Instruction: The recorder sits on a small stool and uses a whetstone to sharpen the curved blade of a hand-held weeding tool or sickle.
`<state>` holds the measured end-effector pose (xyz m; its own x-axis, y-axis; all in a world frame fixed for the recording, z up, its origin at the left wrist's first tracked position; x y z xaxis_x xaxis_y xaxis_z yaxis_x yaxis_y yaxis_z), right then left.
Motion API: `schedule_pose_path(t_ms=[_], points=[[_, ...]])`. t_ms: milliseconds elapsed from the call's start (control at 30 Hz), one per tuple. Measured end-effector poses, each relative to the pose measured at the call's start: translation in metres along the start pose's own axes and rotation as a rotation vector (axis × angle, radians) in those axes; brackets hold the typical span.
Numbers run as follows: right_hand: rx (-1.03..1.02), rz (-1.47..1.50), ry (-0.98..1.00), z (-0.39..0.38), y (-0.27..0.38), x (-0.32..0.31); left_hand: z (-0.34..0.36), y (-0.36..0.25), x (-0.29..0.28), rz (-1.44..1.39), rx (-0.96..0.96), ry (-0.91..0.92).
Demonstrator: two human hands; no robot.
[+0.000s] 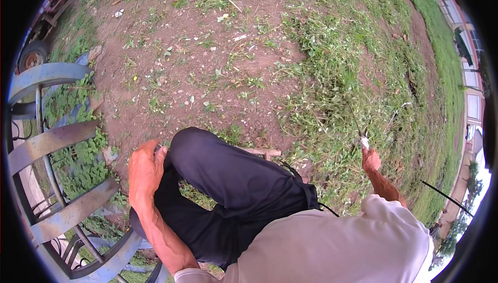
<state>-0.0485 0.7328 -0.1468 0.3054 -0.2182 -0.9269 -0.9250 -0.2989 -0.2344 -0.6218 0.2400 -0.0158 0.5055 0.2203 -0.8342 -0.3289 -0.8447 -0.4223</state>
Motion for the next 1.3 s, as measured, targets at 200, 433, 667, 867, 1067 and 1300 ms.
schedule_pose_path(t_ms=[200,433,667,867,1067,1300], points=[[0.237,0.323,-0.185,0.060,-0.032,0.057,0.001,0.007,0.003,0.046,0.009,-0.005],[-0.088,1.001,-0.098,0.097,0.150,-0.012,-0.001,0.004,0.001,0.035,-0.018,-0.001],[-0.435,0.587,-0.075,0.177,0.324,-0.056,0.001,0.013,0.009,0.064,-0.035,-0.008],[-0.201,0.619,0.005,0.220,0.257,0.000,0.002,0.016,0.010,0.037,-0.047,0.008],[-0.020,0.551,-0.151,0.186,0.121,0.047,-0.003,0.017,0.004,0.012,-0.034,-0.004],[0.452,0.356,-0.072,0.180,0.002,0.083,-0.003,0.014,0.005,0.036,0.000,-0.026]])
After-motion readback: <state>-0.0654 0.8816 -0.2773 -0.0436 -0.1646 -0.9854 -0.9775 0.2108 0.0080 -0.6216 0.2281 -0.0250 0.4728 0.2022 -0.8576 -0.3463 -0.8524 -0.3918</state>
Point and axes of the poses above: each hand's wrist, its own z-axis towards the middle knuckle, its own x-axis out of the palm, y = z × x, the point moved 6 cm from there along z, towards the middle knuckle, and after that the axes turned 1 degree about y, right-handed, at the moved point
